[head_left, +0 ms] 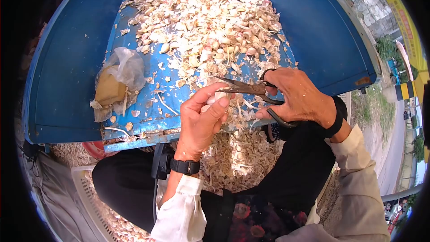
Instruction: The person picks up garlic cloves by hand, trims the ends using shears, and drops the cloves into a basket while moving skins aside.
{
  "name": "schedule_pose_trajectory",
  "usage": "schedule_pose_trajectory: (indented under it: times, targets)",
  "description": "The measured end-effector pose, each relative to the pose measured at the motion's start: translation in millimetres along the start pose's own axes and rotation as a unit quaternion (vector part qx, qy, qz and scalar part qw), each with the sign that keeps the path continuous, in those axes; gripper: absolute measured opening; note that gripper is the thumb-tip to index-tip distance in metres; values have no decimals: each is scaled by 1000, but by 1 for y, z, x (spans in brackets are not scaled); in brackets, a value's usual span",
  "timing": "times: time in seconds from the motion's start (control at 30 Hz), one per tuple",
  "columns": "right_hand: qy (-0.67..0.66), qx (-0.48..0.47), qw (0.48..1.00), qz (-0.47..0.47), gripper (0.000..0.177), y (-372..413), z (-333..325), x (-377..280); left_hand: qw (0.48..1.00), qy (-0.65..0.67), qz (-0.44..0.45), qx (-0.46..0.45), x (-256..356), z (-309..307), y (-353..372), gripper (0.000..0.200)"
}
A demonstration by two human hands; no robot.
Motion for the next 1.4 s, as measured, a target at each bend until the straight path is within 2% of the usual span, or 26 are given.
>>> schedule_pose_trajectory:
  times: [0.13, 0.23, 0.3, 0.33, 0.57, 0.63, 0.67, 0.7, 0.73, 0.8, 0.87, 0.9, 0.93, 1.0, 1.03, 1.07, 1.13, 1.2, 1.27, 1.3, 1.33, 1.37, 1.4]
  targets:
    - [-11, 13, 999, -32, 59, 1, 2, -2, 1000, 7, -5, 25, -7, -18, 1, 33]
    - [-6, -2, 1000, -3, 60, 3, 4, 2, 1000, 9, -10, -9, -5, -12, 1, 35]
    - [-51, -79, 995, 42, 61, 3, 17, 9, 999, -33, 21, 4, 0, -13, 1, 31]
    - [-56, -78, 994, 43, 61, 4, 18, 10, 999, -37, 18, 5, 0, -12, 1, 31]
    - [-138, -90, 986, 10, 61, 3, 41, 5, 999, -23, -8, 28, -4, -18, 0, 24]
    - [-159, -89, 983, -4, 59, 4, 45, -2, 999, 5, 25, 48, 0, -17, 0, 24]
    - [-316, -143, 936, 63, 59, 9, 59, -1, 999, 5, 23, 46, -3, -15, -1, 24]
    - [-461, -190, 857, 128, 61, 16, 74, -6, 999, 5, 16, 30, -8, -11, -2, 25]
    - [-481, -203, 846, 106, 57, 17, 80, -15, 1000, 5, 11, 14, -10, -7, -4, 26]
    - [-521, -129, 833, 131, 50, 8, 72, -9, 1000, -10, 6, 11, -9, -4, -5, 26]
    - [-460, 21, 878, 129, 42, -10, 46, 17, 999, -40, -23, 22, -13, -2, -5, 24]
    - [-395, 48, 909, 128, 37, -18, 34, 25, 996, -67, -51, -6, -16, -1, -5, 21]
    - [-393, 49, 909, 128, 37, -25, 29, 24, 997, -66, -50, -7, -15, 1, -6, 21]
    - [-366, 87, 926, 41, 35, -45, 8, -1, 987, -145, -69, -9, -19, 5, -8, 18]
    - [-239, 64, 969, 23, 29, -55, 9, -12, 990, -136, -33, -16, -15, 10, -10, 13]
    - [-163, 31, 986, -11, 26, -62, 12, -31, 990, -136, -34, -14, -22, 6, -11, 13]
    - [-114, 60, 989, -70, 33, -65, 30, -46, 975, -221, 32, 18, -26, -7, -14, 10]
    - [-121, 56, 989, -67, 32, -62, 30, -49, 985, -170, 14, 26, -31, -5, -13, 10]
    - [-157, 67, 985, -17, 33, -48, 17, -36, 989, -140, -33, -15, -33, 11, -8, 12]
    - [-156, 93, 983, 3, 30, -33, -5, -34, 987, -135, -85, -27, -33, 19, -5, 17]
    - [-181, 140, 973, 40, 31, -10, -25, -21, 987, -135, -84, -32, -28, 23, -3, 17]
    - [-205, 186, 958, 74, 32, 17, -44, -10, 993, -35, -109, -38, -28, 28, 0, 21]
    - [-273, 249, 916, 154, 28, 54, -64, 0, 988, 64, -133, -43, -30, 31, 2, 25]
Point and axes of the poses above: each hand's wrist, its own y-axis away from the middle knuckle, its own z-axis out of the palm, x = y × z, the point moved 10 cm from there along -y, towards the middle knuckle
